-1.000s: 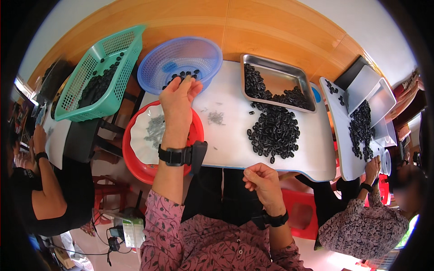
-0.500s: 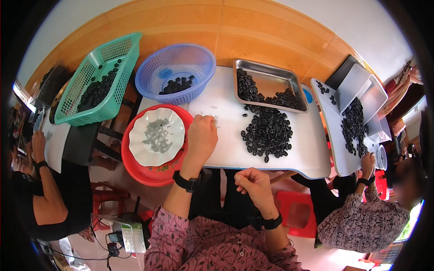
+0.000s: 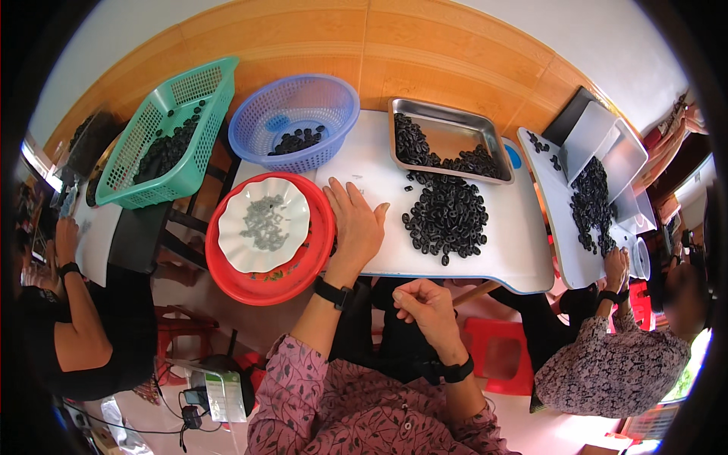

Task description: Sorting and inspecting small black rubber or plastic components at a work table.

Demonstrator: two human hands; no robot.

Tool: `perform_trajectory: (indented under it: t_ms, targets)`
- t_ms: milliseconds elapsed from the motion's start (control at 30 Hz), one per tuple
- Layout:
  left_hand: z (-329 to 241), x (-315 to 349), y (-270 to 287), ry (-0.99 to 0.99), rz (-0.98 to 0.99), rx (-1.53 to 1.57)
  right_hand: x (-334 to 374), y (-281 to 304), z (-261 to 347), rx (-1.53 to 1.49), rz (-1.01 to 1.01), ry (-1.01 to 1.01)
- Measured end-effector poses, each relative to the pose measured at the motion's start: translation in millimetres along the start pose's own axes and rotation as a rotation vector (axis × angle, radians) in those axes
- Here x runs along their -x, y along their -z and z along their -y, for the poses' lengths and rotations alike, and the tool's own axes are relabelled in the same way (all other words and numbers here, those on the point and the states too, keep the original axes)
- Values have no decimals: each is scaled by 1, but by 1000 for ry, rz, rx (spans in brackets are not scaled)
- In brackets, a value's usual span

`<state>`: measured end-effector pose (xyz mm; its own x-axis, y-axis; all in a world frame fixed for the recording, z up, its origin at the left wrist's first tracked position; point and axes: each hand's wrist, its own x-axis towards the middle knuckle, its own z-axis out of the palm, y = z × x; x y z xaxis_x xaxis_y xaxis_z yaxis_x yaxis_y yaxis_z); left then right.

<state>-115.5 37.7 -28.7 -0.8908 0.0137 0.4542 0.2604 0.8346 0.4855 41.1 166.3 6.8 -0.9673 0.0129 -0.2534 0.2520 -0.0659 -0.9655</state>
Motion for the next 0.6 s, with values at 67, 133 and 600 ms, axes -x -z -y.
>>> perform_trajectory:
  t_ms: [67,133,600]
  targets:
    - [-2,-6,0,15,12,-37,0,-2,-3,-27,12,1]
    - [-5,-12,1,33,82,5,0,0,-3,-51,22,2]
    - [-19,1,2,-12,63,41,-5,7,-9,-16,39,-23]
